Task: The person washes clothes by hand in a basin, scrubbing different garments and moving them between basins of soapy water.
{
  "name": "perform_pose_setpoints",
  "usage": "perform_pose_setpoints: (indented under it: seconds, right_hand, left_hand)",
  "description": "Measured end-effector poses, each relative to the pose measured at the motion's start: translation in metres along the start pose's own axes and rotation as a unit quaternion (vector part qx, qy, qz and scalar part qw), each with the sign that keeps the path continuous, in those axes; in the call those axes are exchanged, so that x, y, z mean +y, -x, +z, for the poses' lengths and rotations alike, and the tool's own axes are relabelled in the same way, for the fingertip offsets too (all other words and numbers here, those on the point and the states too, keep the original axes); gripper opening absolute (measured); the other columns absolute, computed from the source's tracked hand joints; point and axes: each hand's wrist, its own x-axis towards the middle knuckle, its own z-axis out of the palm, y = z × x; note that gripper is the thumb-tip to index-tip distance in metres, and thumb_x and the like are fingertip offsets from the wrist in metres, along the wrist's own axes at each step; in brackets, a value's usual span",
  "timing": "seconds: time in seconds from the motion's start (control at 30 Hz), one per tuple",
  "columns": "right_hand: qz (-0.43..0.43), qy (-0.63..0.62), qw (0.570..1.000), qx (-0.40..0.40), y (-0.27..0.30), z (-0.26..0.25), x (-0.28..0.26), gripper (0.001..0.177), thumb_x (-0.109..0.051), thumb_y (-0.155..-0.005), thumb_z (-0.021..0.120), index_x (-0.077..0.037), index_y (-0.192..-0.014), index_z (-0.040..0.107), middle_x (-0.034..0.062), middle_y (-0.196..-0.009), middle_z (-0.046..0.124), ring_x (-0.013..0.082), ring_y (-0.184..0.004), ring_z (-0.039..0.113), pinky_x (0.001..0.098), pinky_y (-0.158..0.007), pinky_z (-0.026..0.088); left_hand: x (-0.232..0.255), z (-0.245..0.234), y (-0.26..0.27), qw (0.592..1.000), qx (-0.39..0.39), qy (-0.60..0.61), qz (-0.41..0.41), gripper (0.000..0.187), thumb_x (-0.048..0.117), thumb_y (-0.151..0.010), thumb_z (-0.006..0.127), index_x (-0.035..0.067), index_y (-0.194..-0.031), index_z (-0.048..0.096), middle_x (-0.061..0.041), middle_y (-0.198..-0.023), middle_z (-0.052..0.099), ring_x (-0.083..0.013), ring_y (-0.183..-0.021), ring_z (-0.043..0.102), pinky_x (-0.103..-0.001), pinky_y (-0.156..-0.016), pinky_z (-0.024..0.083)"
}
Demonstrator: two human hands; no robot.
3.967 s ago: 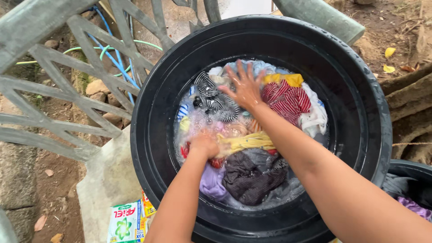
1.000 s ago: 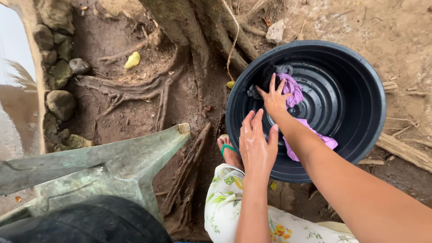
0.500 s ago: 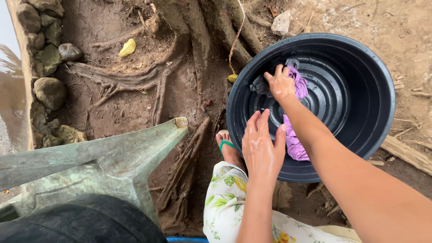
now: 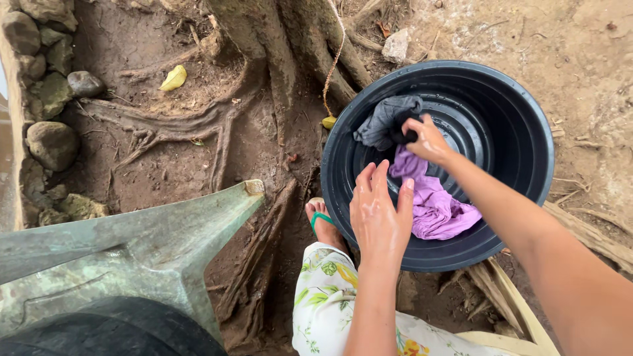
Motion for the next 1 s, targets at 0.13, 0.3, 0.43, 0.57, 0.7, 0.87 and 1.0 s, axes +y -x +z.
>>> perform_pose_setpoints:
  seconds: [0.13,0.3,0.43,0.57,0.7,0.87,1.0]
  right_hand:
    - [-0.151,0.022,0.985,-0.079,0.001,-0.009,0.008,0.067,-0.001,-0.062,0.078,-0.023,-0.122,0.059,0.0293,-0.133,0.041,0.0509,-0.122,0.051,0.0464,-0.099,0.049]
    - [0.102,0.084,0.986,-0.1,-0.027,0.014,-0.02,0.113,0.003,-0.064,0.07,-0.038,-0.159,0.023,0.0399,-0.159,-0.005,0.0545,-0.113,0.059,0.0454,-0.094,0.053]
    - [0.075,0.126,0.989,0.015,-0.041,0.051,0.002,0.086,-0.001,-0.067,0.073,-0.027,-0.145,0.049,0.041,-0.151,0.015,0.0538,-0.109,0.059,0.0476,-0.095,0.051]
    - [0.09,0.139,0.986,-0.006,-0.058,0.056,0.03,0.077,-0.004,-0.069,0.072,-0.02,-0.142,0.055,0.0372,-0.14,0.04,0.0502,-0.107,0.063,0.0475,-0.096,0.053]
    - [0.062,0.136,0.989,0.015,-0.052,0.058,0.037,0.069,-0.009,-0.059,0.08,-0.013,-0.126,0.063,0.0372,-0.13,0.048,0.0491,-0.104,0.061,0.0469,-0.089,0.052]
    - [0.034,-0.029,0.999,-0.026,0.001,0.051,0.023,0.055,-0.01,-0.054,0.08,-0.009,-0.108,0.069,0.0209,-0.096,0.07,0.0377,-0.095,0.069,0.0421,-0.084,0.055]
    - [0.077,-0.185,0.976,-0.09,0.031,0.001,-0.024,0.05,-0.003,-0.062,0.075,-0.012,-0.111,0.068,0.0099,-0.088,0.068,0.0232,-0.08,0.065,0.0378,-0.067,0.053]
  left_hand:
    - [-0.001,0.002,0.001,1.0,0.001,-0.004,-0.001,0.049,0.033,-0.093,0.064,0.004,-0.132,0.059,-0.017,-0.135,0.056,-0.0357,-0.122,0.057,-0.047,-0.099,0.045]
    - [-0.002,0.003,0.0,1.0,0.006,-0.012,-0.008,0.049,0.033,-0.092,0.066,0.005,-0.131,0.059,-0.017,-0.135,0.056,-0.0358,-0.122,0.056,-0.047,-0.098,0.045]
    - [-0.005,0.002,-0.003,1.0,-0.006,-0.014,-0.021,0.048,0.033,-0.091,0.066,0.005,-0.13,0.059,-0.017,-0.135,0.056,-0.0359,-0.121,0.056,-0.048,-0.097,0.044]
    - [-0.004,0.006,-0.003,1.0,0.004,-0.006,-0.005,0.048,0.032,-0.091,0.066,0.005,-0.129,0.06,-0.017,-0.135,0.056,-0.0362,-0.121,0.057,-0.048,-0.097,0.045]
    - [-0.005,0.01,-0.005,1.0,0.004,0.0,-0.017,0.046,0.033,-0.091,0.066,0.006,-0.128,0.061,-0.016,-0.134,0.056,-0.0358,-0.12,0.057,-0.048,-0.097,0.045]
    - [-0.009,0.013,-0.007,0.999,0.017,0.005,-0.036,0.045,0.033,-0.09,0.066,0.008,-0.127,0.062,-0.016,-0.135,0.056,-0.0363,-0.12,0.057,-0.048,-0.098,0.044]
    - [-0.012,0.012,-0.008,0.996,0.039,0.033,-0.067,0.044,0.036,-0.09,0.067,0.009,-0.125,0.063,-0.014,-0.133,0.057,-0.0357,-0.118,0.058,-0.046,-0.096,0.047]
